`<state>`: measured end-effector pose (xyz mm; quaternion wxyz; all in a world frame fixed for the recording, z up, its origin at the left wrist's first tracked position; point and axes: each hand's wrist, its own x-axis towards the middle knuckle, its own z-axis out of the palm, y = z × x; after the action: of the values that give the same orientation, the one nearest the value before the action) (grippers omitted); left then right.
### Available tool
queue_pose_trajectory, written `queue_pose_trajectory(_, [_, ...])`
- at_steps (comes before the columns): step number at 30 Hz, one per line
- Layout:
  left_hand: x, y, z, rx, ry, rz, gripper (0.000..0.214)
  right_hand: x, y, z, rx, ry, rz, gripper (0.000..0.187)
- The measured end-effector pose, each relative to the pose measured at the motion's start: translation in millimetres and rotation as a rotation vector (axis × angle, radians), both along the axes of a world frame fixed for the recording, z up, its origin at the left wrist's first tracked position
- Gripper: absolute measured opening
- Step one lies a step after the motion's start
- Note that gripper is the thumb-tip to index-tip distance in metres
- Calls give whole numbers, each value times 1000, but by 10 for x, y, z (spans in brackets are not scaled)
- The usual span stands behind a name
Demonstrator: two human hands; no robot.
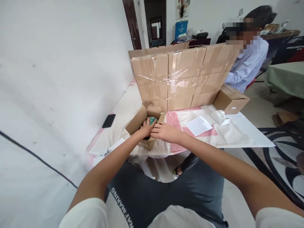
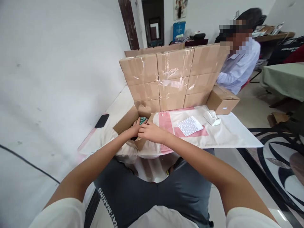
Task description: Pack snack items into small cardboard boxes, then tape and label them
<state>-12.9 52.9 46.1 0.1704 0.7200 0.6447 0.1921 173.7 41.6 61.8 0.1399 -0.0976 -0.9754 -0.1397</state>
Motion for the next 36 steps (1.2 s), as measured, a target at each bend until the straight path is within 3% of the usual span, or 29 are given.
queue_pose_trajectory(2, [-94,-75,138,72,70,-34,34,29,-150,-73,21,50,-51,13])
queue_pose_trajectory(5, [-319,-301,324,279,166,52,49,100,-469,-160,32,147,-135,18])
queue_pose_trajectory(8, [-456,-581,282,412,244,83,51,268,-620,-143,-88,310,-196,30])
queue_pose_trajectory(11, [-425,-791,121,346,297,-190,34,590,-327,-100,-382,728,-397,44])
queue_pose_trajectory(13, [-353,-857,42,279,325,-360,34,803,30,-149,-691,1015,-529,45])
queue_pose_trajectory(15, [-290,-872,8,240,351,-434,38,914,330,-267,-1077,1058,-449,50])
queue_pose_trajectory(17, [-262,-870,5,213,378,-471,40,909,457,-400,-1297,971,-269,56])
queue_pose_trajectory(20, [-276,-890,26,183,409,-512,40,827,337,-509,-1202,892,-146,52])
queue_pose_trajectory(24, [-336,-920,97,186,423,-522,33,855,35,-442,-880,813,-196,31])
queue_pose_trajectory(27, [-422,-881,159,210,360,-522,20,925,-99,-385,-759,763,-254,21])
queue_pose_trajectory(30, [-517,-860,146,303,240,-389,23,888,-137,-454,-750,814,-342,20])
queue_pose_trajectory(32, [-537,-903,68,361,164,-302,35,792,-106,-574,-823,975,-405,24])
queue_pose_trajectory(36, [-421,-1030,-171,389,109,-275,57,556,49,-835,-1081,1202,-500,61])
